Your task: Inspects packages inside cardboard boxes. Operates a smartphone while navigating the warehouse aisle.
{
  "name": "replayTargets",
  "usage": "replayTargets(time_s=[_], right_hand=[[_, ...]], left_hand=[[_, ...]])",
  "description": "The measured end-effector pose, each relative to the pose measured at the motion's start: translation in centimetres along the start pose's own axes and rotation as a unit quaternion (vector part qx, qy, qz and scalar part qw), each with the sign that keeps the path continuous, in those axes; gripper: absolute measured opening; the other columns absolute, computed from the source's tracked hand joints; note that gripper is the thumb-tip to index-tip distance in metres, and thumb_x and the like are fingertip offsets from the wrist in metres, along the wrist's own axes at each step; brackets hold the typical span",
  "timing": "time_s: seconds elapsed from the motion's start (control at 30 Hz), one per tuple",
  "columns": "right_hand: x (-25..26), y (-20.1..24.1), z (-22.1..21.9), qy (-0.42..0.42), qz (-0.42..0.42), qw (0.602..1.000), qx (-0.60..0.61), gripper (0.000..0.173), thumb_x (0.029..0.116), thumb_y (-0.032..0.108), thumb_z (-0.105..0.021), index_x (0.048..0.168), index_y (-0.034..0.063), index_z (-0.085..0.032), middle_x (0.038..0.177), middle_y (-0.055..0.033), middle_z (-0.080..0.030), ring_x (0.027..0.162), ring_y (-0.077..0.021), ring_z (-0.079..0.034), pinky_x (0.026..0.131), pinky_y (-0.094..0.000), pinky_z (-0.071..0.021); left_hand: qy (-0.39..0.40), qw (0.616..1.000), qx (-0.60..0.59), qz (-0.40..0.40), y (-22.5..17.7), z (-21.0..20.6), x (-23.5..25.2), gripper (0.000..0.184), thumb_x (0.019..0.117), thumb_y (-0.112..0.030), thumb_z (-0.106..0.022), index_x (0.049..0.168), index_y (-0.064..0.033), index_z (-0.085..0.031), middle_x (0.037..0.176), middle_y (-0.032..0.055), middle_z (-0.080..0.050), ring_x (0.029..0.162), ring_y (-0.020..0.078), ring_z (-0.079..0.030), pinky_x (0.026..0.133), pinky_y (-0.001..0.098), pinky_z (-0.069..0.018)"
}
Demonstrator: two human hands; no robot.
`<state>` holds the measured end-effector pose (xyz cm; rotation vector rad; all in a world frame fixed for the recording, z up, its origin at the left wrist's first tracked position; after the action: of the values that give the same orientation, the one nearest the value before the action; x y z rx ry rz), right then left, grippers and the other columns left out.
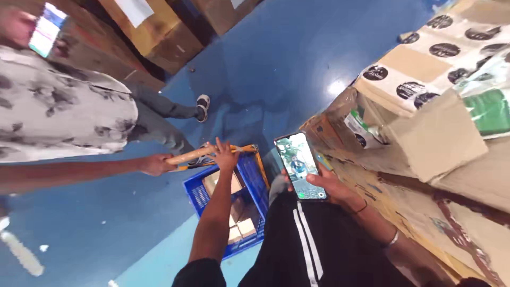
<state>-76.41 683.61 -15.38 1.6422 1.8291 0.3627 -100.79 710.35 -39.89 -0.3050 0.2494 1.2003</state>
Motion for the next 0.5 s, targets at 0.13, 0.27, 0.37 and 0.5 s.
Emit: replayTargets(time_s=[0.13, 0.27, 0.37, 0.5], right_hand=[[8.5, 6.5, -0.9, -0.002, 0.003, 0.999, -0.052, 0.078, 0.0938, 0.036, -0.071, 0.149, 0.0020, -0.028, 0.124, -0.0113, -0.065, 0.105, -0.0235, -0.069, 0.090, -0.0387, -0.0604], [14.6, 12.6, 0.1, -0.014, 0.077, 0.991, -0.107, 0.073, 0.0953, 0.028, -0.068, 0.148, -0.0027, -0.029, 0.123, -0.0103, -0.064, 0.107, -0.0177, -0.067, 0.092, -0.0345, -0.0589], [18.6, 15.9, 2.8, -0.074, 0.114, 0.983, -0.121, 0.076, 0.0956, 0.028, -0.068, 0.151, -0.0033, -0.027, 0.124, -0.0113, -0.063, 0.108, -0.0167, -0.066, 0.094, -0.0345, -0.0582], [24.7, 20.9, 7.0, -0.179, 0.134, 0.964, -0.140, 0.076, 0.0956, 0.032, -0.067, 0.153, 0.0018, -0.028, 0.121, -0.0075, -0.064, 0.102, -0.0116, -0.066, 0.088, -0.0279, -0.0579]], left_hand=[[0.039, 0.998, 0.048, 0.003, -2.1, 0.6, 2.4, 0.073, 0.0901, -0.047, -0.068, 0.153, -0.0146, -0.048, 0.166, 0.0255, -0.021, 0.152, 0.0555, -0.004, 0.110, 0.0833, -0.0030], [0.103, 0.991, 0.079, -0.030, -4.6, 2.8, 6.0, 0.079, 0.0882, -0.034, -0.073, 0.155, -0.0081, -0.042, 0.162, 0.0346, -0.022, 0.149, 0.0594, -0.011, 0.109, 0.0806, -0.0194], [0.182, 0.974, 0.128, -0.044, -6.2, 4.5, 8.2, 0.090, 0.0826, -0.029, -0.080, 0.158, -0.0060, -0.035, 0.160, 0.0342, -0.026, 0.148, 0.0586, -0.018, 0.106, 0.0762, -0.0330], [0.358, 0.890, 0.267, -0.092, -6.6, 4.3, 13.7, 0.063, 0.1045, -0.021, -0.050, 0.161, -0.0061, -0.026, 0.160, 0.0298, -0.031, 0.143, 0.0559, -0.032, 0.105, 0.0697, -0.0402]])
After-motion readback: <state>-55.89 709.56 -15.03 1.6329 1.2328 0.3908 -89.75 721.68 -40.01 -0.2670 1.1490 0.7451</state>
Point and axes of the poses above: each hand's wrist, its own x-axis towards the middle knuckle, its own z-axis out of the back of the hand, y = z × x, the point moved 5 cm from there along x, towards the middle knuckle
